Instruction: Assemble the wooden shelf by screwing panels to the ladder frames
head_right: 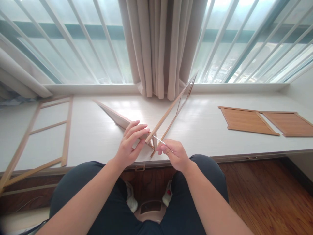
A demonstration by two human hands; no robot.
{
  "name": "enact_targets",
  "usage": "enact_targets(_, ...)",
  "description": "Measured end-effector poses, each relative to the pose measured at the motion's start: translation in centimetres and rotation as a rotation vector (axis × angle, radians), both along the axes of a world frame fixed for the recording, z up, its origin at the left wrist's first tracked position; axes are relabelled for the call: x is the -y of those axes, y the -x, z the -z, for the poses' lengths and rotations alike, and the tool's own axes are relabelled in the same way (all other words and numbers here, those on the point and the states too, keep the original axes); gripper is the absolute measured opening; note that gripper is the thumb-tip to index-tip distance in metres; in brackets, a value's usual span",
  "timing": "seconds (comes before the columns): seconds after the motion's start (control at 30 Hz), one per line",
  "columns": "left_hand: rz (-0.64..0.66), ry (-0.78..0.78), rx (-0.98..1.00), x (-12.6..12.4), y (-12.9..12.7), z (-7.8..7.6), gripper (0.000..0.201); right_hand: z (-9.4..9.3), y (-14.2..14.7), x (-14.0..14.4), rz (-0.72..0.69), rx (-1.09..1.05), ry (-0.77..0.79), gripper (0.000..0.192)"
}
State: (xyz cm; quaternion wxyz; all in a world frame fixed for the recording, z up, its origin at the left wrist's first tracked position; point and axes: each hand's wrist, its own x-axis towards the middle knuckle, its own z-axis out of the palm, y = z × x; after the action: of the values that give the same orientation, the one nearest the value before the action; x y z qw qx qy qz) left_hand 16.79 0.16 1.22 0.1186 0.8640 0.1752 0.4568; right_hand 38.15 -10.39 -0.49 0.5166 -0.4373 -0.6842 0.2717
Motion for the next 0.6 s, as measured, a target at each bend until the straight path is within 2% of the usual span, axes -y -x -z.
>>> enact_targets(0.17,0.007,0.002,0.007,-0.04,-0.03,0.08,0.04,-0.61,-0.51,-0.08,0.077,0.162,-0.083,0.032)
enact_targets(0.33,0.007,-0.001,0.007,-0.01,-0.04,0.03,0.041,-0.61,-0.45,-0.29,0.138,0.229,-0.172,0.021)
enact_targets(0.6,0.011,0.008,0.013,-0.03,-0.07,0.11,0.041,-0.55,-0.32,-0.28,0.201,0.281,-0.265,0.052)
